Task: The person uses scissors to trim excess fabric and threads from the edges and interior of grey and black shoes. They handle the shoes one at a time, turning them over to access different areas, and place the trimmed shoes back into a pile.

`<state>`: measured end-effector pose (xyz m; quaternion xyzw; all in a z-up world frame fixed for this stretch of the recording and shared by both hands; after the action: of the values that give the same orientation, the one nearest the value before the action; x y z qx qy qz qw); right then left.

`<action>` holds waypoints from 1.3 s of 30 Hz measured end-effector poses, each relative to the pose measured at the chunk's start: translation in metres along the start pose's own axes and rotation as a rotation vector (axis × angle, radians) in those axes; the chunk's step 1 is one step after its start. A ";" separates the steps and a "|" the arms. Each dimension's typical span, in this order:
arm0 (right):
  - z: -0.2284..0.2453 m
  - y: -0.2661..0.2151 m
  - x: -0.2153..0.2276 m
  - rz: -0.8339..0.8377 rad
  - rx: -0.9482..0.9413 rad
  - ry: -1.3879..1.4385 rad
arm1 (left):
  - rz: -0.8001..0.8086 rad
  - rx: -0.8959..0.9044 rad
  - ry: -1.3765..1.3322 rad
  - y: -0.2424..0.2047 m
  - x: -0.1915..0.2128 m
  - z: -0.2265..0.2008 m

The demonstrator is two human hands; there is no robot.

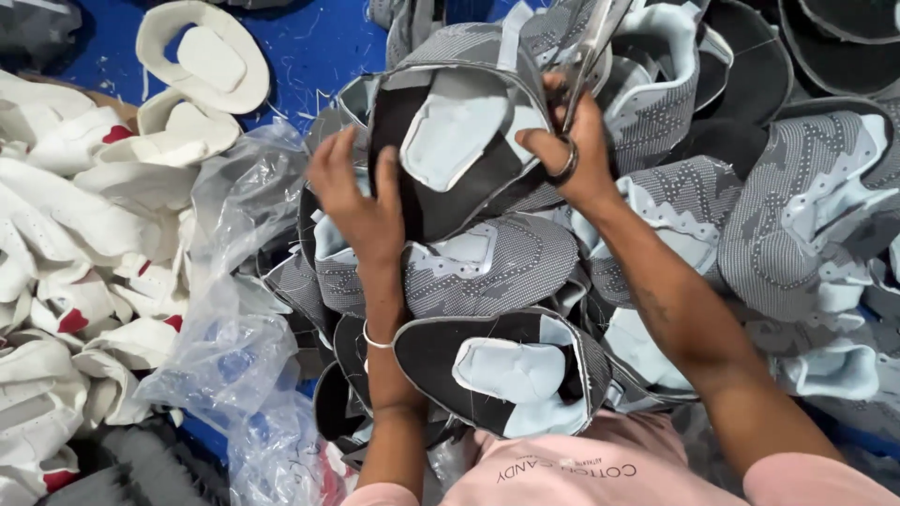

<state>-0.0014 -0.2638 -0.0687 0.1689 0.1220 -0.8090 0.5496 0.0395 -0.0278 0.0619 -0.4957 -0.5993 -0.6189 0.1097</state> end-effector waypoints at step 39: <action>0.045 -0.025 -0.057 0.185 0.733 -1.308 | -0.086 0.653 -1.181 -0.022 -0.032 0.052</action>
<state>-0.0116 -0.2233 -0.0035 -0.1640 -0.5206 -0.6838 0.4843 0.0641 0.0078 0.0135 -0.6678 -0.7343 -0.0349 -0.1169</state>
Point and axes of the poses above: each hand's wrist, its own y-axis towards the middle knuckle, its own x-axis out of the back of the hand, z = x × y, the point moved 5 cm from there along y, towards the middle knuckle, and after that the axes turned 7 degrees about y, right-handed, at the moved point
